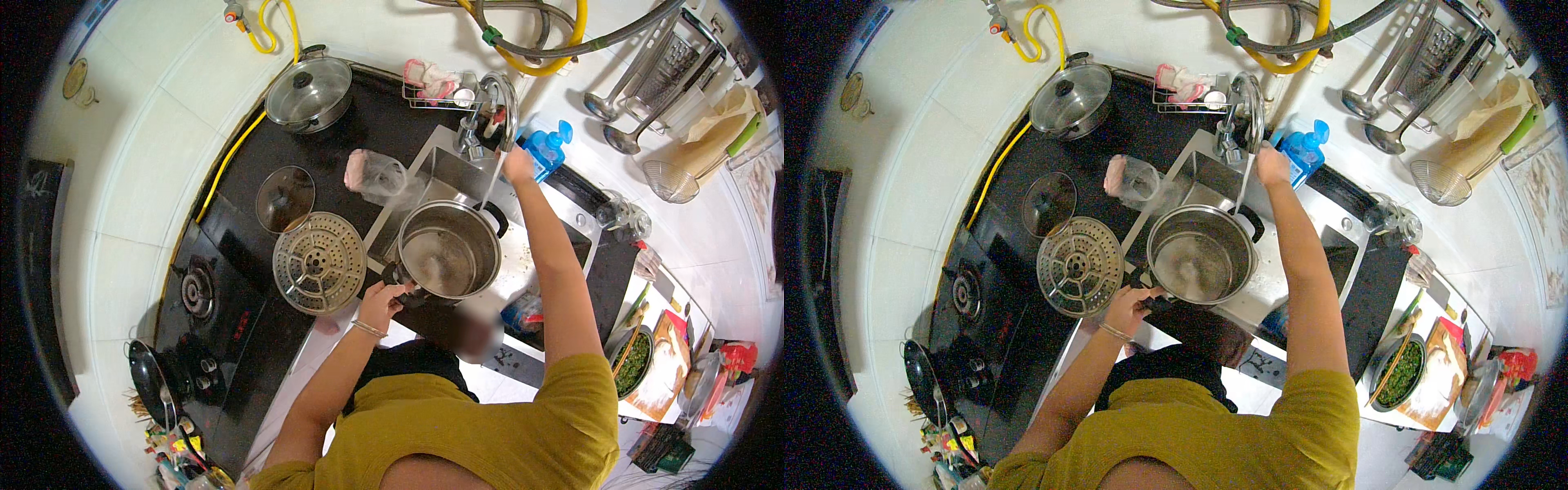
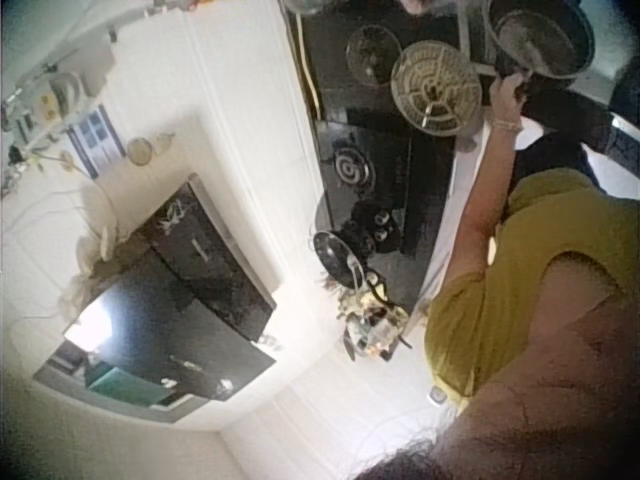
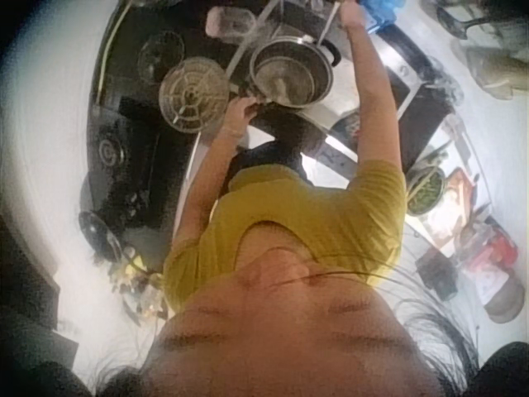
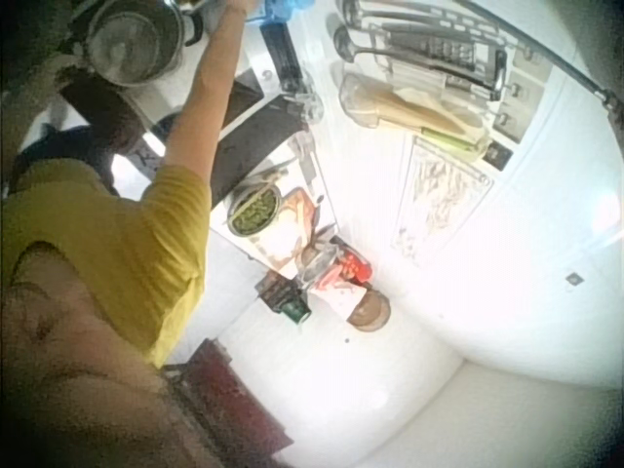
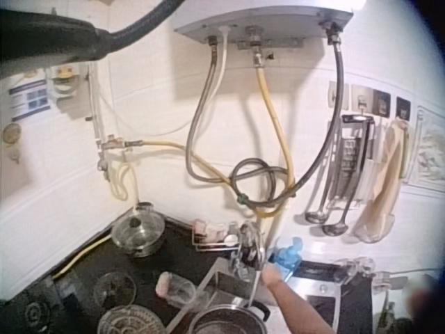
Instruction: The person kneads and rolls a piece of dough into a long rope on a floured wooden cutting board. They briefly move to the sink to fill a pot with water, then return to the board to cut the dough rope into small, uniform pieces using a knife.
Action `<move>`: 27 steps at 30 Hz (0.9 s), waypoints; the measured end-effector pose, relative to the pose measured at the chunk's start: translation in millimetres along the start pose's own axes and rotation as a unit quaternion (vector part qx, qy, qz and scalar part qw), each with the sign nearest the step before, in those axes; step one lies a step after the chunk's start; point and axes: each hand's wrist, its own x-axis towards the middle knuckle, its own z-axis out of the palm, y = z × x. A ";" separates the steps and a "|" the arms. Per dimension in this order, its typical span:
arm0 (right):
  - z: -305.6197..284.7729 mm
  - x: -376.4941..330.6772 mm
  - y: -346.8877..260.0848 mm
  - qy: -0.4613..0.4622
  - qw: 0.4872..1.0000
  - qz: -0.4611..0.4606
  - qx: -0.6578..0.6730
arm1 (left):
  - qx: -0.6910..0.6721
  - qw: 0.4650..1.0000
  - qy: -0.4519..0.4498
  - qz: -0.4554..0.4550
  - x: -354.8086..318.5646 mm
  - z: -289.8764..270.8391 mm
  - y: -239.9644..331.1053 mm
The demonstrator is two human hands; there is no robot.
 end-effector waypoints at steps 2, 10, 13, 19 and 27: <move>5.4 -6.8 1.9 0.068 0.996 -0.031 0.050 | 0.001 1.000 -0.012 0.002 0.9 -15.8 -6.1; 34.7 -74.5 33.6 -0.113 0.901 -0.032 0.417 | 0.151 0.975 -0.041 0.159 -43.0 -53.8 6.8; 32.7 -85.7 17.4 -0.146 0.866 -0.015 0.478 | -0.066 0.996 -0.033 0.053 -48.7 -71.5 3.2; 40.3 -76.7 18.2 -0.142 0.867 0.014 0.477 | -0.048 0.995 -0.019 0.087 -53.0 -73.1 2.1; -10.9 -94.3 29.8 -0.206 0.799 0.160 0.542 | 0.029 0.988 -0.039 0.146 -40.0 -34.4 0.3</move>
